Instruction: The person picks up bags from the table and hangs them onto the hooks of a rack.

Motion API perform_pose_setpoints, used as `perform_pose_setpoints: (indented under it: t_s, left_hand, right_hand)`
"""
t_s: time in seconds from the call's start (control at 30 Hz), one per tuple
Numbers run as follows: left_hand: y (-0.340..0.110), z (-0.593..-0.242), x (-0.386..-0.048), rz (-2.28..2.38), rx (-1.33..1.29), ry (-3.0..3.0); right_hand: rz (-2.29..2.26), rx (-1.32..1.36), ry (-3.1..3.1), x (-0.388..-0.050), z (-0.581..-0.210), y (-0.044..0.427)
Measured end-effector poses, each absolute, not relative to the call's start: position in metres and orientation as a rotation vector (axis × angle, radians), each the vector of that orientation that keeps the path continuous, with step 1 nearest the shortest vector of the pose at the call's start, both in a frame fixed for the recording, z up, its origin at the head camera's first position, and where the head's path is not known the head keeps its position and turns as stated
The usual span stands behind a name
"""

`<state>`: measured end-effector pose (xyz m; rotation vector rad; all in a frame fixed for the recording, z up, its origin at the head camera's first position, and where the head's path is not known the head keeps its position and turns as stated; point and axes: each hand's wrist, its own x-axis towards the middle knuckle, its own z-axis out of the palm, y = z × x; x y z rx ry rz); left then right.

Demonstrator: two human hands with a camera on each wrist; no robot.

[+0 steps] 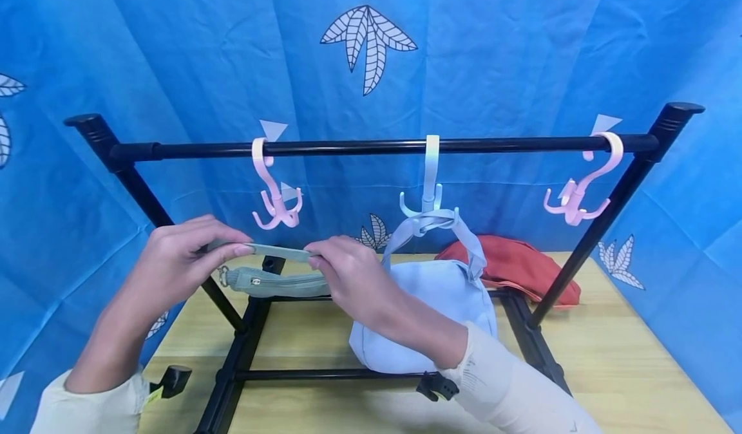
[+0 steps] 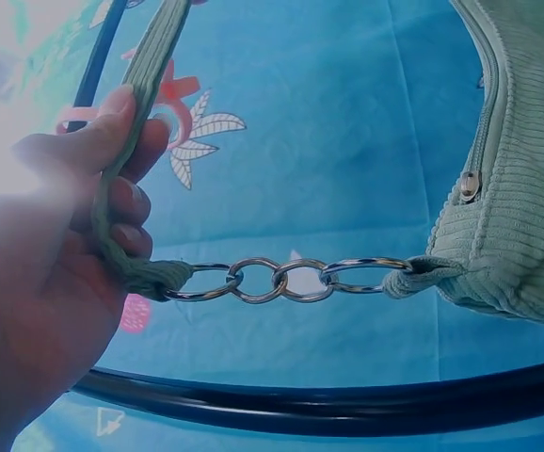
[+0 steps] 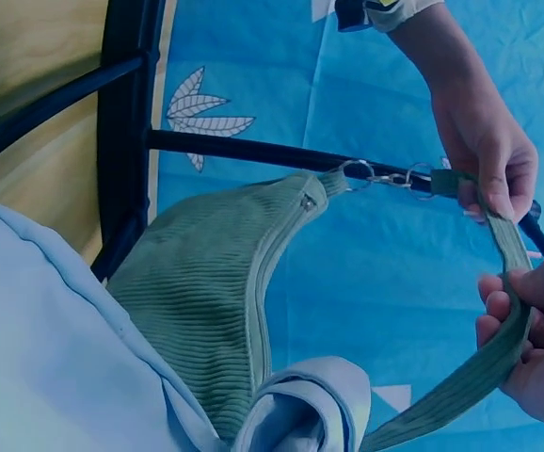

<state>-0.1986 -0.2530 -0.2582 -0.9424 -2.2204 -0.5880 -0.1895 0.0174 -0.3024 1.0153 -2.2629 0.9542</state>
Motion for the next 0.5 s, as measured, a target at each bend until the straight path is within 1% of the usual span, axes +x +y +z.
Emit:
perform_pose_setpoints:
  t_s: [0.5]
  left_hand:
    - [-0.2469, -0.2519, -0.1949, -0.688, -0.909, -2.138]
  right_hand:
    - [0.991, 1.041, -2.159, -0.1916, -0.2945, 0.0206]
